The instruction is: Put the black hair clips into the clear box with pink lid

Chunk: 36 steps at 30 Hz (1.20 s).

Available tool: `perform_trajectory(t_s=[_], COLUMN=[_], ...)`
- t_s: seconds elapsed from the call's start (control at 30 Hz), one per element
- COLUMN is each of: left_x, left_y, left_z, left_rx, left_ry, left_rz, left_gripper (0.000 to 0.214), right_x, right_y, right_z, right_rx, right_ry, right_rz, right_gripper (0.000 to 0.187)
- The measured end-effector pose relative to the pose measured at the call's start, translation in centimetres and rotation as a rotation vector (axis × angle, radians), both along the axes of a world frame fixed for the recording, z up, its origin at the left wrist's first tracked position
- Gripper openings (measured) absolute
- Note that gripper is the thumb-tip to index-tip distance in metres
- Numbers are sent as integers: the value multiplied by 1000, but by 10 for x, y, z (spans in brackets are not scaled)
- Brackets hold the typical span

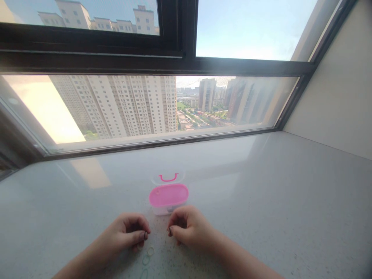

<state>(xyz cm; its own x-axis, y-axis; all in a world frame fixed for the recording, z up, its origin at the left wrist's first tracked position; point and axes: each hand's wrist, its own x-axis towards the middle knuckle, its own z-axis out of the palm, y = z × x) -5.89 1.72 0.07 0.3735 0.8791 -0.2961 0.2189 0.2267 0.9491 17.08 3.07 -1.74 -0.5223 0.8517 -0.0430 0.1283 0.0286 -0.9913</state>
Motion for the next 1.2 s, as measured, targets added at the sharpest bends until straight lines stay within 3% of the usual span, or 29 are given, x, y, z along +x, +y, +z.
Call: perform_trajectory(t_s=[0.2, 0.8, 1.2], left_x=[0, -3, -1], left_y=[0, 1, 0], left_z=[1, -6, -1], left_rx=[10, 0, -9], left_ry=[6, -29, -17], left_rz=[-5, 1, 3], left_gripper=[27, 24, 25], right_x=[0, 0, 0], right_y=[0, -1, -1], right_z=[1, 0, 2], right_rx=[-13, -27, -34], right_ry=[20, 10, 2], right_rz=[3, -27, -18], right_gripper=[17, 6, 7])
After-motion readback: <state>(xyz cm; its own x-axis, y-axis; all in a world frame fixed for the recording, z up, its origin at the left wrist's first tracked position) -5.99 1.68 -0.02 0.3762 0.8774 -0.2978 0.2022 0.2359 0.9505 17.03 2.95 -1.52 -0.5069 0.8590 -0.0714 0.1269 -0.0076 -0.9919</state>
